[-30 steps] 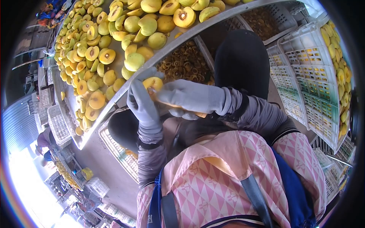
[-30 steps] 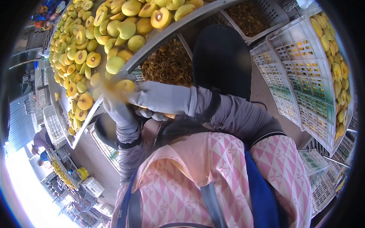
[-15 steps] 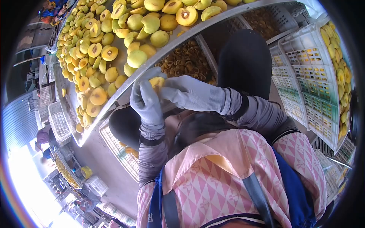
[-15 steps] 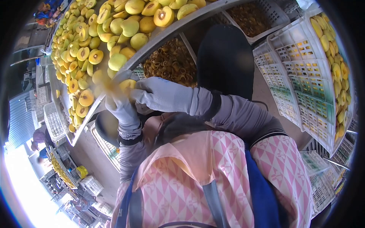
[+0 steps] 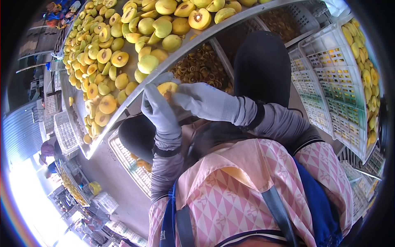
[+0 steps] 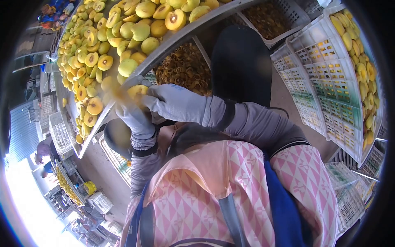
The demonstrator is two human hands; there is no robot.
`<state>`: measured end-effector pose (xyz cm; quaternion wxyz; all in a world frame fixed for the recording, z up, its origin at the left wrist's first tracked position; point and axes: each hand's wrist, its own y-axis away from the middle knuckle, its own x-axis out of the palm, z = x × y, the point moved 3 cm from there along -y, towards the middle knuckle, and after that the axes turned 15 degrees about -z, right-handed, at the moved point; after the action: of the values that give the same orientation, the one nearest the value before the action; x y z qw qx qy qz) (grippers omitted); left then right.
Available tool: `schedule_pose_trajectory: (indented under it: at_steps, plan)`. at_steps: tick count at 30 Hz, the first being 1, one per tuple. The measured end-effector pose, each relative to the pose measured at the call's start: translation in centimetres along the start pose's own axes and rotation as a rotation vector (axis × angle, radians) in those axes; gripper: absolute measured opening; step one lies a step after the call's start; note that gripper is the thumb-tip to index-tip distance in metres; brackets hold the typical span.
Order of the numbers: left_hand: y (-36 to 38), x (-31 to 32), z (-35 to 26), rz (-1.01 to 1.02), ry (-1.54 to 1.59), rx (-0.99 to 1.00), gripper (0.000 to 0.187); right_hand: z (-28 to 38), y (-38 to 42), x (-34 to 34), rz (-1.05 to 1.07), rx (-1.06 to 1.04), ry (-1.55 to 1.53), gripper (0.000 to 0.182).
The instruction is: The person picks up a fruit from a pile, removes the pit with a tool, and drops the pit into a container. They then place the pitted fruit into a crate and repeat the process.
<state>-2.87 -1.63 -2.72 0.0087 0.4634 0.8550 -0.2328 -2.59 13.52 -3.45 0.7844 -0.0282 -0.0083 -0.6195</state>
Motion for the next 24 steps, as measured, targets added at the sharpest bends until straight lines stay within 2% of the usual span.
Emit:
schedule_pose_trajectory:
  at_steps: [1, 3, 4, 5, 6, 8, 9, 10, 11, 13, 16, 19, 24]
  plan:
    - [0.1, 0.3, -1.0, -0.022, 0.093, -0.177, 0.030, -0.6, 0.1, 0.2, -0.050, -0.075, 0.050, 0.034]
    - [0.7, -0.1, 1.7, 0.032, 0.176, -0.312, 0.024, -0.3, 0.5, 0.5, -0.072, -0.165, 0.037, 0.032]
    - [1.2, -1.1, 7.6, 0.104, 0.167, -0.268, 0.021, 0.6, 0.7, 0.5, -0.042, -0.182, -0.025, 0.031]
    - [1.0, -1.1, 7.7, 0.150, 0.094, -0.158, 0.019, 1.4, 0.6, 0.4, -0.012, -0.205, -0.087, 0.030]
    - [0.7, -1.0, 7.9, 0.187, 0.024, -0.046, 0.019, 1.3, 0.2, -0.1, -0.017, -0.106, -0.105, 0.030]
    - [0.3, 0.3, -0.4, 0.209, -0.243, 0.275, 0.022, 0.7, 0.2, -1.5, -0.024, 0.114, -0.139, 0.029]
    - [-0.1, 0.0, -0.3, 0.208, -0.211, 0.238, 0.022, 1.9, 0.3, -2.2, -0.081, 0.105, -0.029, 0.029]
    - [-0.5, -0.3, -0.2, 0.206, -0.179, 0.201, 0.022, 1.9, 0.2, -2.1, -0.102, 0.005, 0.109, 0.029]
    - [-1.1, -0.5, 1.4, 0.178, 0.038, -0.061, 0.021, 1.7, 0.1, -1.9, -0.130, -0.099, 0.242, 0.029]
    - [-1.2, -0.1, 1.0, 0.172, 0.477, -0.539, 0.043, 1.1, 0.2, -1.0, -0.240, -0.322, 0.409, 0.027]
    - [-0.5, 0.0, 0.4, 0.192, 0.398, -0.405, 0.061, 0.9, 0.5, -0.8, -0.230, -0.387, 0.551, 0.018]
    - [-0.2, 0.2, -1.1, 0.201, 0.251, -0.248, 0.065, 0.7, 0.7, -0.3, -0.219, -0.399, 0.603, 0.020]
    - [-0.4, 0.1, -1.7, 0.120, 0.136, -0.378, 0.062, 1.7, 1.0, -0.6, -0.288, -0.612, 0.614, 0.026]
